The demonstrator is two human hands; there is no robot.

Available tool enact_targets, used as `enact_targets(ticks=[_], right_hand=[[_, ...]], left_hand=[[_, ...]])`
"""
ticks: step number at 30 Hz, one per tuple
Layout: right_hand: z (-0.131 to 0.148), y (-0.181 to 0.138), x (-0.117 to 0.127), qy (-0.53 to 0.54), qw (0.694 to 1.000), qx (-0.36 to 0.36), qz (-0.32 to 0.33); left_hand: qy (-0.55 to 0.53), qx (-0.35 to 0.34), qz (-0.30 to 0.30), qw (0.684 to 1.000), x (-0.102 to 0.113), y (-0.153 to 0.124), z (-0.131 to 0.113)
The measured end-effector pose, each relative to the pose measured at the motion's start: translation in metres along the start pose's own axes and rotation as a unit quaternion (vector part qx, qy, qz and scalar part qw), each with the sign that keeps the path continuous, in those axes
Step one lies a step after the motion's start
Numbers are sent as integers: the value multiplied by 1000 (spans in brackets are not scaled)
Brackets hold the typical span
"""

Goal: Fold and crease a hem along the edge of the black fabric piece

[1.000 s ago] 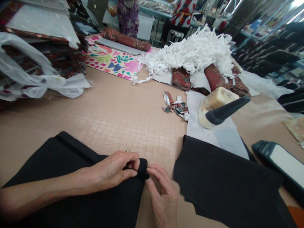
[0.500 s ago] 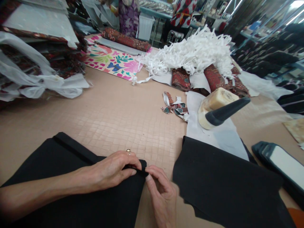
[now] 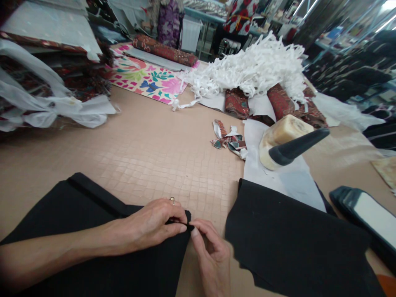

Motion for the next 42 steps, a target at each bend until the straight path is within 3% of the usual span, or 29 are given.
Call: enact_targets(ticks=[7, 19, 26, 35, 42], right_hand=[[1, 2, 4, -9, 999, -25, 22], [7, 1, -7, -24, 997, -78, -2], [8, 4, -10, -16, 996, -88, -15], [9, 4, -9, -43, 993, -107, -9], [4, 7, -7, -53, 990, -126, -19]], left_hand=[[-1, -7, 2, 1000, -1, 1, 0], [-60, 41, 57, 996, 16, 4, -5], [-50, 44, 57, 996, 18, 0, -1], [26, 129, 92, 987, 59, -36, 11], [60, 154, 91, 982, 95, -77, 34]])
Point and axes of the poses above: each hand's wrist, its own y-axis towards the middle knuckle, its own x-axis out of the back of the hand, z = x × y, the point moved 1 cm from there along y, towards the middle knuckle, and after that the axes turned 1 degree about -z, right-handed, at the moved point
